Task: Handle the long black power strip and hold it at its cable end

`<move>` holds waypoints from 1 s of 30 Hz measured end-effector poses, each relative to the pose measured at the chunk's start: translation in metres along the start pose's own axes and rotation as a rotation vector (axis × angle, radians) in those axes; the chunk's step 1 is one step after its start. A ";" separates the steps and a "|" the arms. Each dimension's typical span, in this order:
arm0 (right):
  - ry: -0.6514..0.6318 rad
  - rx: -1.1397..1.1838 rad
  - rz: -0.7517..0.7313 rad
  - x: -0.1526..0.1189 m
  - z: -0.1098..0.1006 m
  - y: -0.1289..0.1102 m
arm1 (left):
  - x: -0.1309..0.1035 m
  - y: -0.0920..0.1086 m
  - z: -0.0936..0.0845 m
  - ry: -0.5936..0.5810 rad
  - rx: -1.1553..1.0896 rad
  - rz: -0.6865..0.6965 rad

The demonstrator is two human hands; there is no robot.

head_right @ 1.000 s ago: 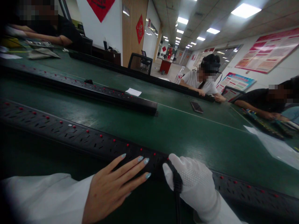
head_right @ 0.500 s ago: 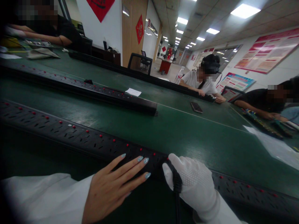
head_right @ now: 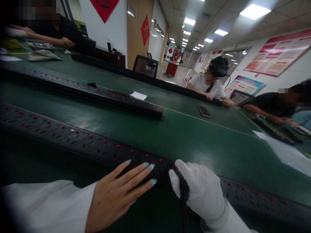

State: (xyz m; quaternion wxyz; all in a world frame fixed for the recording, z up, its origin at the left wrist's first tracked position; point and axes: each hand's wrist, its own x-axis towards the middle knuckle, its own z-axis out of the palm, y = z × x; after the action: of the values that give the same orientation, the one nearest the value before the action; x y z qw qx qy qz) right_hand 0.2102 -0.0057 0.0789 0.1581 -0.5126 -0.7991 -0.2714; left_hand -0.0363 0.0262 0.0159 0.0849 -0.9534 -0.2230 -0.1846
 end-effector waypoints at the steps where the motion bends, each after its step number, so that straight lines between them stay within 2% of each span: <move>1: 0.006 -0.002 0.001 0.000 0.000 0.000 | 0.000 0.000 0.000 0.002 0.001 0.000; 26: -0.007 0.003 0.001 -0.001 0.000 0.000 | 0.000 -0.001 0.000 -0.013 -0.038 0.012; 30: 0.021 -0.003 -0.002 -0.001 0.003 0.000 | -0.001 0.000 0.002 0.003 -0.027 0.007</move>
State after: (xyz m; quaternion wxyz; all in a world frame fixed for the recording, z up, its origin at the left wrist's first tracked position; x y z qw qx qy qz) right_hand 0.2111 -0.0048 0.0759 0.1655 -0.5092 -0.7974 -0.2783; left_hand -0.0364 0.0265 0.0141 0.0731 -0.9549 -0.2173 -0.1888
